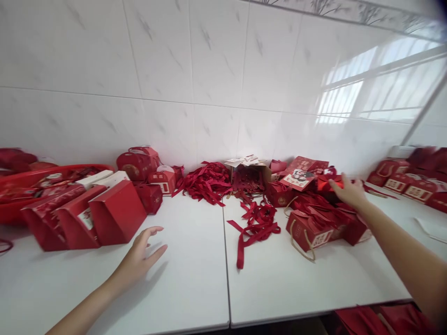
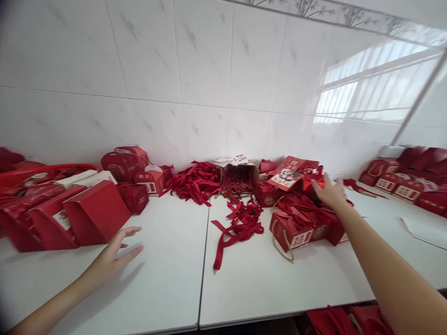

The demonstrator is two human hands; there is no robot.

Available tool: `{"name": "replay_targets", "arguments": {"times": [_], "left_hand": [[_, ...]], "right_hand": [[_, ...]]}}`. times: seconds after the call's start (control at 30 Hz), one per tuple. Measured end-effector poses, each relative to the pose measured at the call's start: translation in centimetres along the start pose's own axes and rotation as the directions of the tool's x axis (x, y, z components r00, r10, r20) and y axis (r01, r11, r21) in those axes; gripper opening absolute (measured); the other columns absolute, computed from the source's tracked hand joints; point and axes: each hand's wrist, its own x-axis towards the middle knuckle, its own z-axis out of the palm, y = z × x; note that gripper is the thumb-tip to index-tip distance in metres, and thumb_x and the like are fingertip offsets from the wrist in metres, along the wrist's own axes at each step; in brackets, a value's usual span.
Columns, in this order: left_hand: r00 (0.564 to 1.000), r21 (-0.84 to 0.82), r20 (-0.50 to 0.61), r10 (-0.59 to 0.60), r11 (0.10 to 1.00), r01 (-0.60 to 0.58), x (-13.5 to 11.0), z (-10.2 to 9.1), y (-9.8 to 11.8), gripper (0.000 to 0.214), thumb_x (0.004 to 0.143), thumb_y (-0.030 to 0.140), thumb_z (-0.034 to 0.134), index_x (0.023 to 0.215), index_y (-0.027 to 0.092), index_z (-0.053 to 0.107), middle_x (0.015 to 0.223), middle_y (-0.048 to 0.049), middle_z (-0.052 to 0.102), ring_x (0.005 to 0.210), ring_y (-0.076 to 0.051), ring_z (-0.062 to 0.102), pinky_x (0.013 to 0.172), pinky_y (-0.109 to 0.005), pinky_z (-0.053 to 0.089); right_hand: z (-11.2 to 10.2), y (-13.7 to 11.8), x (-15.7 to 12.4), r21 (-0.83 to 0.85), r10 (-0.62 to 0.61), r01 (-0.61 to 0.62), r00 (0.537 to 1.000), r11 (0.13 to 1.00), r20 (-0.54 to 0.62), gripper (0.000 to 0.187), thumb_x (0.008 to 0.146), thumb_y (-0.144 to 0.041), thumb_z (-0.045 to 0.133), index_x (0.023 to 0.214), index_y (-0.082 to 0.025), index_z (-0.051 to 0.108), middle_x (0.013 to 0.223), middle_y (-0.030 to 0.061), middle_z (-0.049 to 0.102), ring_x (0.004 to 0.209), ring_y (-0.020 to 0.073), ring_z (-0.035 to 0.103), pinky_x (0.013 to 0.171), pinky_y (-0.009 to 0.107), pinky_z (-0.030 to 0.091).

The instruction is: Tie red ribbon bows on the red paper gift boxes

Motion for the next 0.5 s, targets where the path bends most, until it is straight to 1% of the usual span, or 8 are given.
{"name": "replay_targets", "arguments": {"times": [0.07,0.13,0.2,0.27,0.33,0.37,0.47,0.5], "left_hand": [[0.994,0.058,-0.099,0.041,0.998,-0.035,-0.1,-0.7,-0.1,0.038,0.082,0.044,0.052,0.113,0.025,0.044,0.126,-0.0102,0.05,0.12,-0.03,0.047,0.097,-0.049,0.043],[0.963,0.141,-0.256,0.085,0.989,-0.05,0.1,-1.4,0.0,0.041,0.081,0.041,0.054,0.117,0.024,0.041,0.127,-0.0119,0.047,0.123,-0.03,0.043,0.099,-0.05,0.04],[0.874,0.227,-0.466,0.136,0.973,-0.03,0.6,-2.3,0.1,0.054,0.078,0.039,0.059,0.124,0.021,0.036,0.133,-0.0159,0.04,0.13,-0.031,0.035,0.104,-0.05,0.035],[0.739,0.265,-0.655,0.159,0.964,0.028,1.7,-3.5,0.2,0.072,0.074,0.04,0.065,0.131,0.016,0.029,0.139,-0.0201,0.03,0.135,-0.031,0.027,0.108,-0.049,0.03],[0.631,0.221,-0.77,0.094,0.967,0.125,3.0,-4.8,0.2,0.086,0.068,0.044,0.069,0.134,0.013,0.023,0.141,-0.0225,0.027,0.134,-0.032,0.028,0.109,-0.049,0.029],[0.608,0.175,-0.794,0.028,0.967,0.184,3.7,-5.5,0.2,0.09,0.066,0.046,0.07,0.135,0.013,0.023,0.14,-0.0228,0.03,0.132,-0.034,0.031,0.107,-0.051,0.029],[0.629,0.063,-0.76,-0.161,0.946,0.318,5.3,-7.2,-0.1,0.086,0.065,0.046,0.07,0.132,0.013,0.028,0.129,-0.0215,0.049,0.125,-0.041,0.04,0.103,-0.062,0.026],[0.652,0.046,-0.734,-0.19,0.944,0.327,5.6,-7.6,-0.2,0.079,0.068,0.044,0.069,0.13,0.014,0.03,0.122,-0.0195,0.056,0.122,-0.041,0.045,0.102,-0.063,0.026]], "right_hand": [[-0.5,-2.6,-1.0,0.01,-0.042,0.042,0.998,0.999,-0.04,0.071,0.087,-0.06,0.038,0.137,-0.009,0.038,0.145,0.031,0.02,0.138,0.0469,0.012,0.107,0.058,0.017],[-0.9,-6.2,-2.6,0.077,-0.144,0.154,0.982,0.985,-0.124,0.07,0.089,-0.056,0.035,0.141,-0.01,0.034,0.147,0.0269,0.018,0.14,0.0434,0.011,0.111,0.055,0.015],[-0.9,-10.2,-4.9,0.151,-0.243,0.267,0.957,0.952,-0.159,0.065,0.089,-0.051,0.041,0.141,-0.012,0.036,0.148,0.0241,0.019,0.139,0.0419,0.016,0.11,0.055,0.019],[-0.1,-13.8,-7.9,0.196,-0.369,0.403,0.91,0.894,-0.187,0.056,0.087,-0.042,0.048,0.136,-0.016,0.044,0.149,0.0206,0.021,0.139,0.0402,0.018,0.109,0.057,0.021],[1.3,-16.5,-11.5,0.263,-0.568,0.584,0.811,0.768,-0.14,0.047,0.088,-0.036,0.046,0.133,-0.02,0.047,0.151,0.0158,0.017,0.141,0.0365,0.015,0.11,0.057,0.023],[2.1,-17.4,-13.4,0.298,-0.675,0.66,0.735,0.689,-0.066,0.045,0.089,-0.034,0.046,0.133,-0.024,0.047,0.152,0.0127,0.015,0.142,0.0344,0.012,0.11,0.056,0.023],[4.0,-18.6,-18.7,0.407,-0.859,0.757,0.456,0.512,0.233,0.043,0.091,-0.029,0.043,0.134,-0.03,0.045,0.155,0.0076,0.004,0.142,0.0335,0.009,0.108,0.055,0.029],[4.4,-18.6,-20.0,0.429,-0.869,0.759,0.39,0.49,0.304,0.043,0.091,-0.03,0.043,0.135,-0.031,0.044,0.156,0.0077,0.003,0.142,0.0351,0.008,0.108,0.058,0.029]]}}
